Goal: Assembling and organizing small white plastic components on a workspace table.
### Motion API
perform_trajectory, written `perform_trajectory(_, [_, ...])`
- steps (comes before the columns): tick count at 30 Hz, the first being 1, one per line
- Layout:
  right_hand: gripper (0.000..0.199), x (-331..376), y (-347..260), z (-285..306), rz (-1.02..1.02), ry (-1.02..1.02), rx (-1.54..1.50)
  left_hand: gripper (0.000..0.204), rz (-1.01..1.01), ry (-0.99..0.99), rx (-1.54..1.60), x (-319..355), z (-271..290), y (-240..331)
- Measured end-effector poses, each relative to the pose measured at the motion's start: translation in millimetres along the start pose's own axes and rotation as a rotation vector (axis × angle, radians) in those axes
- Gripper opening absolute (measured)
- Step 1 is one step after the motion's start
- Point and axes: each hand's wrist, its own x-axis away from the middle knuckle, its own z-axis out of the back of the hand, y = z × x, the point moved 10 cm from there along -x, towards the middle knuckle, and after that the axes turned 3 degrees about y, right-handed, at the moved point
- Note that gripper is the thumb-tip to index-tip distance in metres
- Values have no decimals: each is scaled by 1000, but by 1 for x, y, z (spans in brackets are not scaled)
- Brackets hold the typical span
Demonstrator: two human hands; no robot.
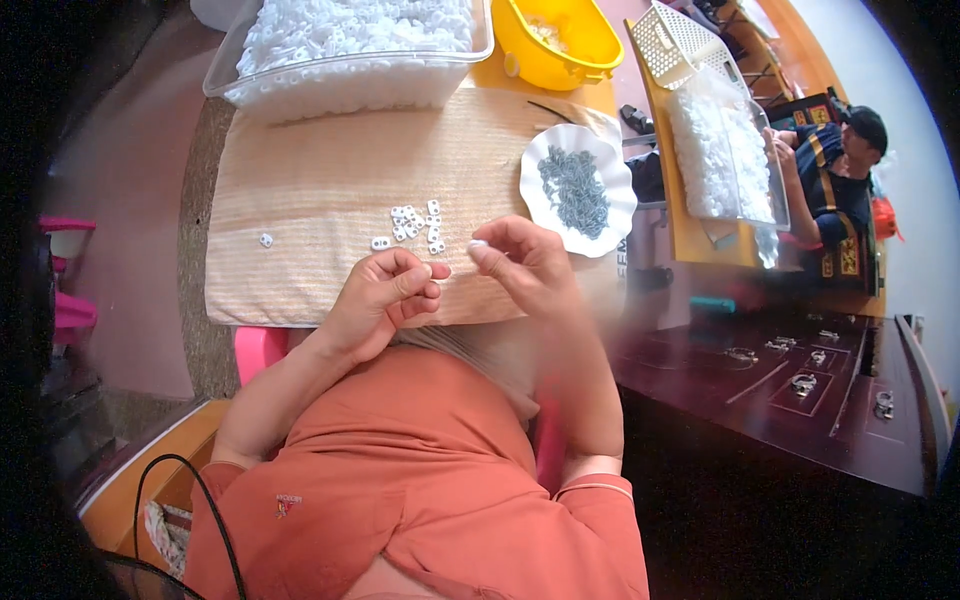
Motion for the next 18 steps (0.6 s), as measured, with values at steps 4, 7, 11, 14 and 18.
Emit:
perform_trajectory(4, [13, -17, -17, 38, 102, 90, 119, 7, 3, -12, -32, 0, -2, -3])
perform_trajectory(7, [13, -33, -30, 60, 101, 89, 251, 7, -20, -11, -55, 2, -2, -1])
perform_trajectory(11, [11, -46, -40, 79, 100, 103, 330, 6, -27, -9, -77, 5, -4, 0])
perform_trajectory(14, [12, -64, -55, 96, 172, 163, 362, 11, -27, -11, -71, 6, -4, -1])
perform_trajectory(18, [31, -104, -115, 126, 378, 466, 541, 9, -35, 2, -108, 7, -2, -3])
